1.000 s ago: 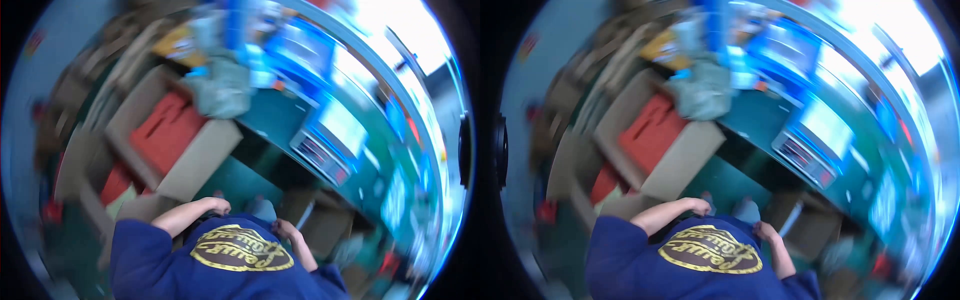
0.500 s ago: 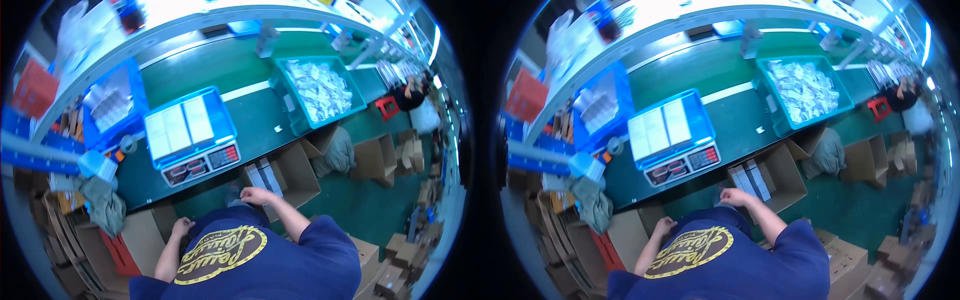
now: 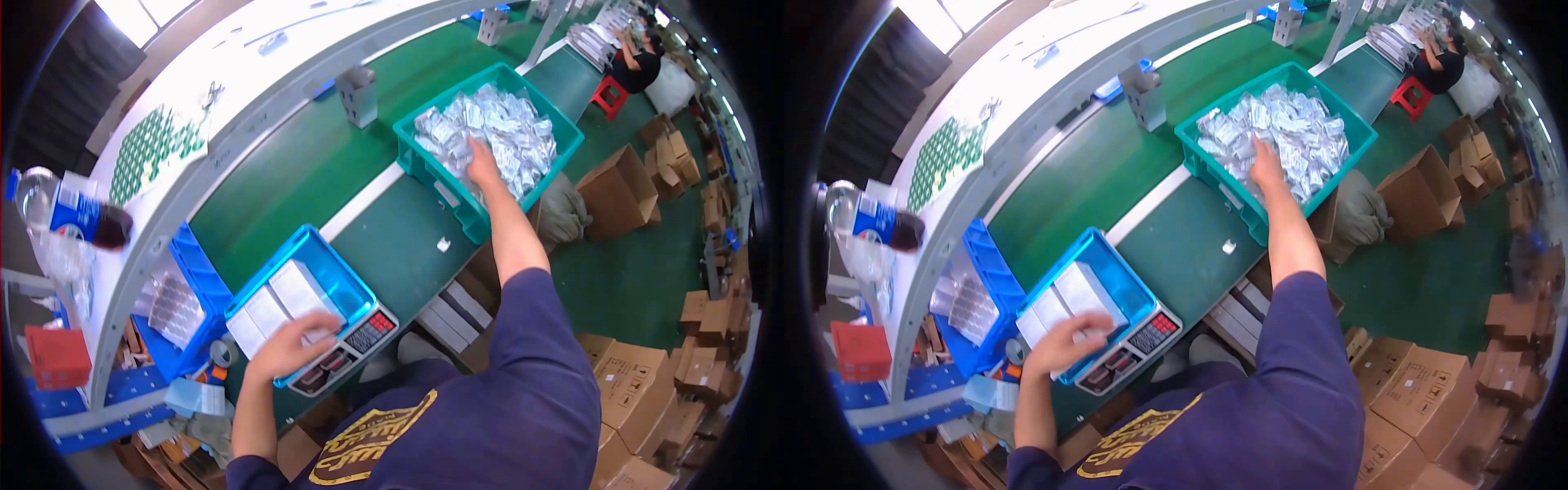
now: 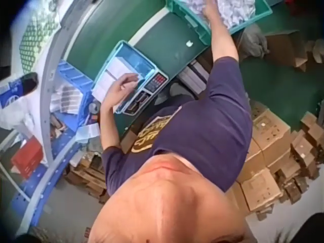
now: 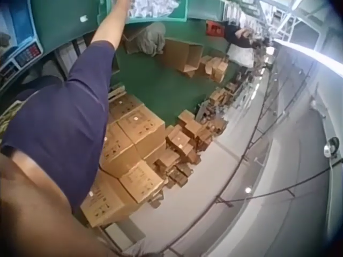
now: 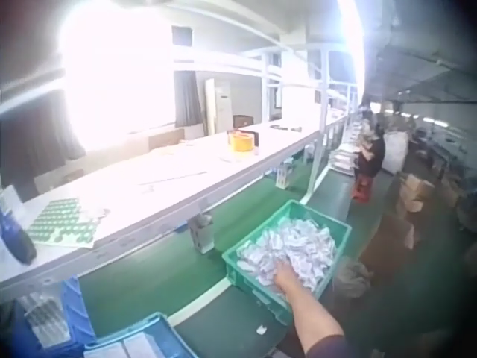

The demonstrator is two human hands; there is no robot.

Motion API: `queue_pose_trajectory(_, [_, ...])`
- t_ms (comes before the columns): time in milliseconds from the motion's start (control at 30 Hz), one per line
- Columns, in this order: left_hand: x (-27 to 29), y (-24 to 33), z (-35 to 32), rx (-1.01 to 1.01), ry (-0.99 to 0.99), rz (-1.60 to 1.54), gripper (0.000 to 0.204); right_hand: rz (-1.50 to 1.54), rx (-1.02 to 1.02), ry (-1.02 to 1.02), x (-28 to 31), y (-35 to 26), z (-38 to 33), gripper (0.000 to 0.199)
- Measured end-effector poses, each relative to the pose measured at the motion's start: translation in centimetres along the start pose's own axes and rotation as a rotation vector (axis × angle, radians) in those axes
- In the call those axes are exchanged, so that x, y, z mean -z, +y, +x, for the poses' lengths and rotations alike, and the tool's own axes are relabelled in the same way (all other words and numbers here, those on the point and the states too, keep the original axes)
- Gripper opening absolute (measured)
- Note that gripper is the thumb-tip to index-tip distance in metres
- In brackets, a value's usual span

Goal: Weighing small bags, placing them into white boxes, and then packing the boxes into shipping cartons.

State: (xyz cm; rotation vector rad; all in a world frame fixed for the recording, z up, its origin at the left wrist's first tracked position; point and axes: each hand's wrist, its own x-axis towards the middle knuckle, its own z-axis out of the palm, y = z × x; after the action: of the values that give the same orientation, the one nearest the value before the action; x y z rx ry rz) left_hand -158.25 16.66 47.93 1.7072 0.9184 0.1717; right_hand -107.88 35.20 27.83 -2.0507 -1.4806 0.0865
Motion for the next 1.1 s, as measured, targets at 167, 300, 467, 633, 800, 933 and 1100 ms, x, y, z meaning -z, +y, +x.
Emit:
queue_pose_trajectory(167, [7.6, -2.9, 17.5, -0.018, 0.494, -0.077, 0.062, -0.097, 0.164, 0.074, 2.1, 1.1, -0.9, 0.023])
queue_pose_trajectory(300, [13.3, -10.7, 31.3, 0.138, 0.716, -0.081, 0.103, 0.478, -0.160, -0.005, 4.0, -3.9, 0.0, 0.021])
queue_pose_trajectory(467, [17.0, -10.5, 44.7, 0.177, 0.773, 0.052, 0.117, 0.613, -0.135, 0.059, 5.0, -3.6, 0.4, 0.028])
queue_pose_trajectory(633, [18.2, -9.4, 47.8, -0.001, 0.632, -0.286, 0.103, 0.748, -0.201, -0.013, 3.6, -3.0, 1.6, 0.022])
queue_pose_trajectory(800, [10.1, -6.4, 41.5, -0.348, 0.781, 0.067, 0.073, 0.996, -0.287, 0.116, 8.7, -5.7, -1.2, 0.039])
queue_pose_trajectory(933, [7.5, -4.8, 29.9, -0.346, 0.719, 0.545, 0.077, 1.098, -0.150, 0.048, 10.2, -16.4, -5.8, 0.038])
queue_pose_trajectory(1100, [4.9, 0.8, 22.1, -0.372, 0.874, 0.358, 0.082, 0.849, 0.156, 0.146, 11.9, -24.3, -8.5, 0.033])
